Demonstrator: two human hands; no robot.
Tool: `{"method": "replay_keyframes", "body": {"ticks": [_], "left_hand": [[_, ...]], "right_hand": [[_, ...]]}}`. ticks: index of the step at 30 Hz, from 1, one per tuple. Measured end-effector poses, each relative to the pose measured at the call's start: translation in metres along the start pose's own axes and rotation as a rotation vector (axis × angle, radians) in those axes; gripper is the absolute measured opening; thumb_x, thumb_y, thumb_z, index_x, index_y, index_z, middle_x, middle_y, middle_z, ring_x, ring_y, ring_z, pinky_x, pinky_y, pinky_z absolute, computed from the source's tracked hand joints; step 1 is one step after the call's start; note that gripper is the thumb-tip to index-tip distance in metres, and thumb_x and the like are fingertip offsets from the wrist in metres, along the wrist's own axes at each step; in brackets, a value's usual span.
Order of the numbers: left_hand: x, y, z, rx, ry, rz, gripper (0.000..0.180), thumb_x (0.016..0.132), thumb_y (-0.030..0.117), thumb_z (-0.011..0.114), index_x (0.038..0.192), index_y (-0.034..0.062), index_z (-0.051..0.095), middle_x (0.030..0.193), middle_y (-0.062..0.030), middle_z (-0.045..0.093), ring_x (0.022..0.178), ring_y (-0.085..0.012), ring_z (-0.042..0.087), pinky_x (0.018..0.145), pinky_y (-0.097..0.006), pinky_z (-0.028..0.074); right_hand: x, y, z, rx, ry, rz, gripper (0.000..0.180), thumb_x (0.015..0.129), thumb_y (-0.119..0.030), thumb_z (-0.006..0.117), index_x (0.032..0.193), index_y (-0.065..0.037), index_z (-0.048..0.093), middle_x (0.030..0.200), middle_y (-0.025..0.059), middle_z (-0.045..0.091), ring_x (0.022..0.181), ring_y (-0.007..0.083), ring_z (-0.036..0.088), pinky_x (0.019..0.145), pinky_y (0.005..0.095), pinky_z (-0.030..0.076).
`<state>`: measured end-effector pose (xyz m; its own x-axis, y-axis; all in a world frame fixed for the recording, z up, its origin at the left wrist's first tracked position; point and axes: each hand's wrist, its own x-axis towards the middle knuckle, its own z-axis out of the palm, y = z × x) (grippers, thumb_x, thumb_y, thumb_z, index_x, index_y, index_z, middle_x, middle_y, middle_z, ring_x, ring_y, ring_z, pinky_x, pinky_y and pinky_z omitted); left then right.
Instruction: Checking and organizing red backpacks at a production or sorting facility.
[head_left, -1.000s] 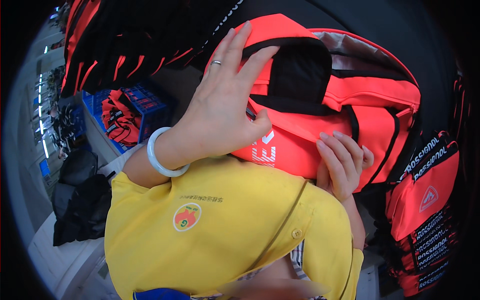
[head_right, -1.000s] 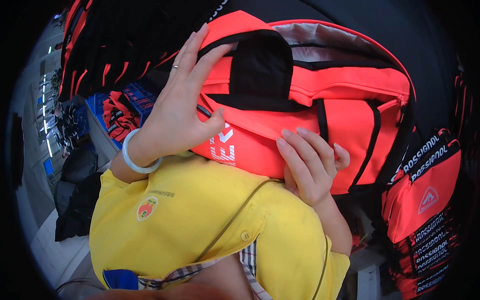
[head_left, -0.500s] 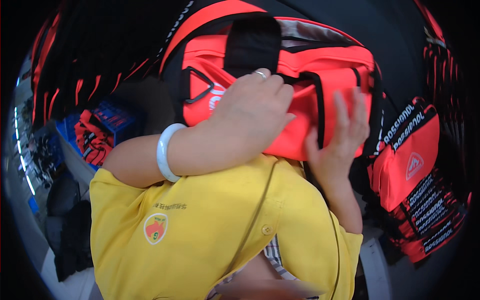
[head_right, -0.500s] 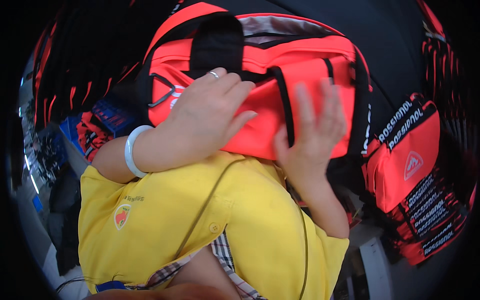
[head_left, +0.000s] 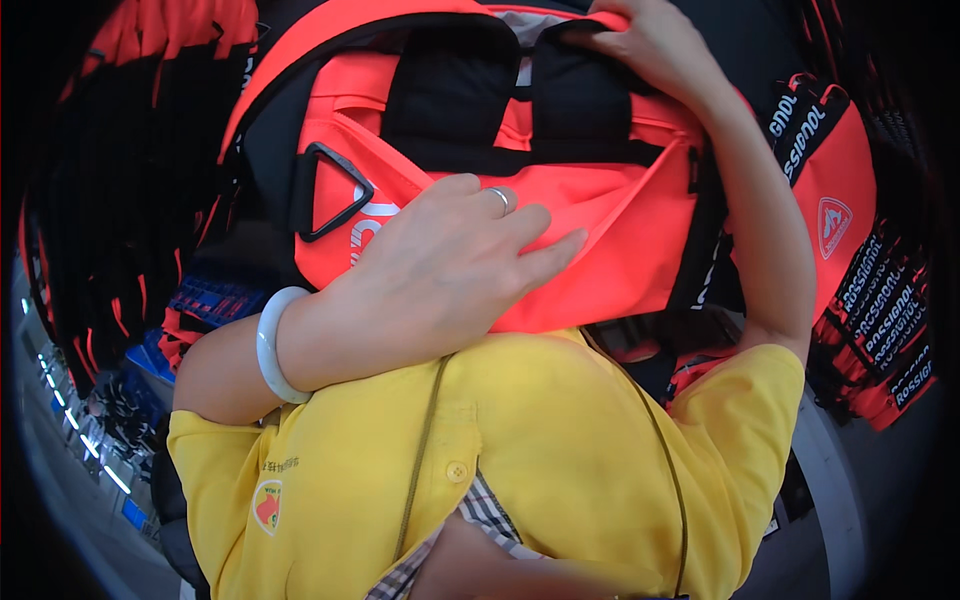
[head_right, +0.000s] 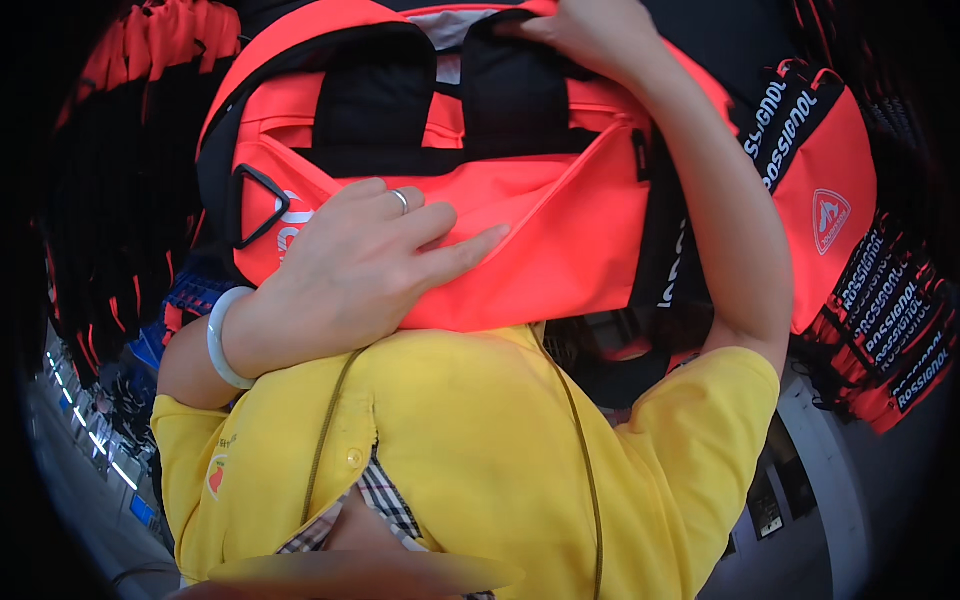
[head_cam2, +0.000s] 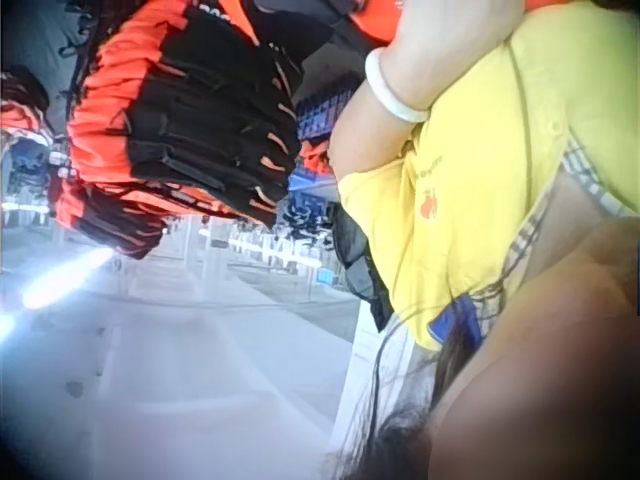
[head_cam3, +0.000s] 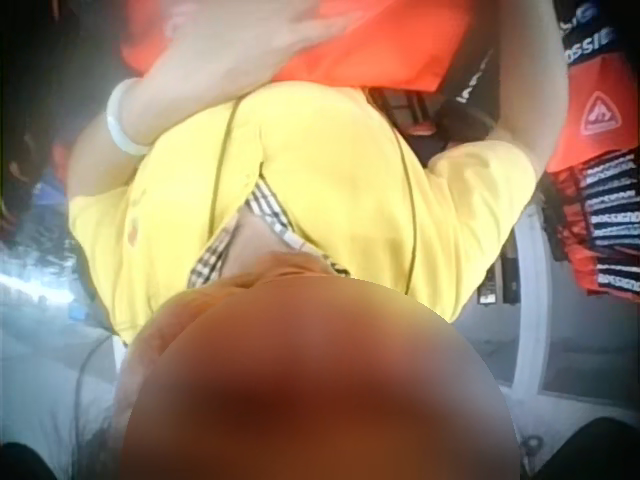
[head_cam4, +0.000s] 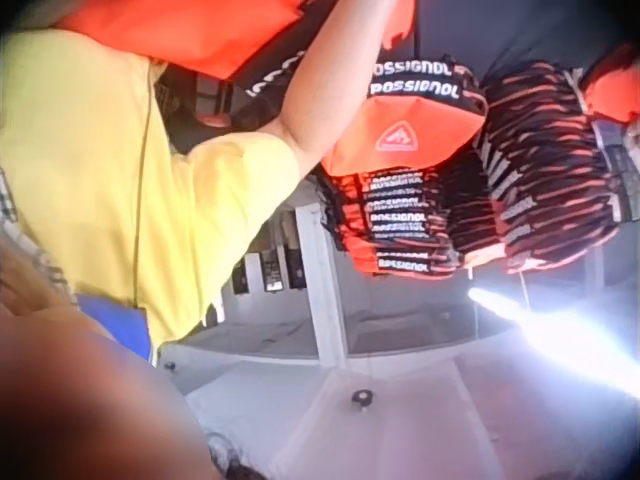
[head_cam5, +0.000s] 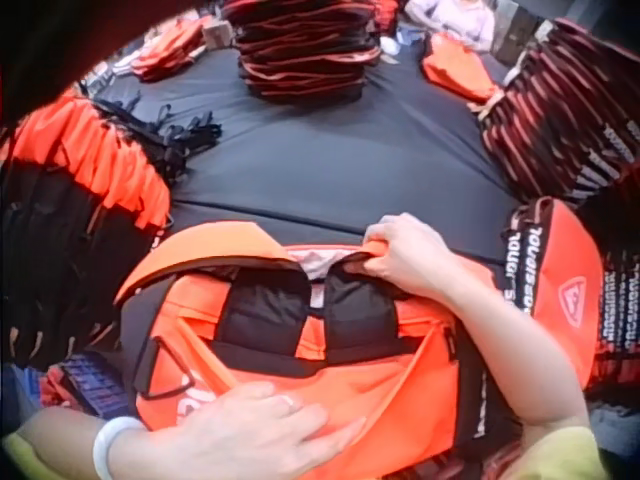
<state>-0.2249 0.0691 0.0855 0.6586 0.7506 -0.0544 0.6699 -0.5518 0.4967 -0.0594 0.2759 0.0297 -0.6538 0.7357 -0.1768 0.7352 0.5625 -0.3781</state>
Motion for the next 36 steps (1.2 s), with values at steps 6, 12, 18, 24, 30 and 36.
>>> {"method": "replay_keyframes", "body": {"ticks": [6, 12, 18, 24, 30, 36], "left_hand": [[0.016, 0.001, 0.011, -0.033, -0.057, -0.066, 0.050, 0.068, 0.008, 0.060, 0.118, 0.0096, 0.064, 0.081, -0.0032, 0.050, 0.069, -0.0180, 0.051, 0.064, -0.032, 0.040], [0.018, -0.006, 0.010, -0.013, -0.131, -0.108, 0.048, 0.067, 0.006, 0.061, 0.114, 0.0091, 0.066, 0.083, -0.0058, 0.051, 0.075, -0.0206, 0.051, 0.066, -0.033, 0.041], [0.027, -0.010, 0.028, 0.079, 0.000, -0.232, 0.046, 0.066, 0.003, 0.060, 0.110, 0.0078, 0.068, 0.102, -0.0152, 0.056, 0.094, -0.0292, 0.053, 0.076, -0.036, 0.044], [0.035, -0.011, 0.028, 0.025, -0.013, -0.228, 0.044, 0.067, -0.001, 0.057, 0.109, 0.0052, 0.069, 0.120, -0.0226, 0.052, 0.104, -0.0349, 0.053, 0.089, -0.041, 0.044], [0.031, -0.012, 0.034, 0.164, -0.088, -0.244, 0.042, 0.070, 0.001, 0.057, 0.111, 0.0012, 0.064, 0.133, -0.0257, 0.048, 0.118, -0.0347, 0.051, 0.093, -0.040, 0.042], [0.030, -0.015, 0.040, 0.193, -0.171, -0.275, 0.047, 0.073, 0.003, 0.057, 0.120, -0.0003, 0.056, 0.135, -0.0185, 0.049, 0.126, -0.0314, 0.044, 0.094, -0.038, 0.039]], "right_hand": [[0.011, 0.029, 0.038, 0.288, -0.326, 0.235, 0.036, 0.081, -0.040, 0.072, 0.084, -0.004, 0.068, 0.070, 0.0108, 0.064, 0.067, 0.0230, 0.062, 0.063, 0.0342, 0.048], [-0.002, 0.067, 0.082, 0.560, -0.429, 0.210, 0.024, 0.093, -0.028, 0.063, 0.092, -0.004, 0.061, 0.075, -0.0048, 0.050, 0.071, 0.0013, 0.043, 0.064, 0.0190, 0.036], [-0.033, 0.110, 0.081, 0.979, -0.346, 0.146, 0.025, 0.094, -0.028, 0.062, 0.101, -0.004, 0.059, 0.086, -0.0077, 0.054, 0.078, -0.0004, 0.047, 0.071, 0.0170, 0.040], [-0.052, 0.118, 0.091, 1.073, -0.331, 0.285, 0.028, 0.095, -0.028, 0.060, 0.107, -0.003, 0.060, 0.093, -0.0075, 0.059, 0.085, -0.0009, 0.052, 0.078, 0.0162, 0.042], [-0.054, 0.124, 0.112, 1.271, -0.466, 0.385, 0.027, 0.095, -0.029, 0.061, 0.108, -0.006, 0.061, 0.094, -0.0083, 0.060, 0.083, -0.0008, 0.052, 0.078, 0.0164, 0.043], [-0.064, 0.141, 0.124, 1.190, -0.436, 0.425, 0.029, 0.094, -0.033, 0.061, 0.107, -0.007, 0.061, 0.093, -0.0087, 0.059, 0.083, -0.0003, 0.053, 0.079, 0.0170, 0.043]]}}
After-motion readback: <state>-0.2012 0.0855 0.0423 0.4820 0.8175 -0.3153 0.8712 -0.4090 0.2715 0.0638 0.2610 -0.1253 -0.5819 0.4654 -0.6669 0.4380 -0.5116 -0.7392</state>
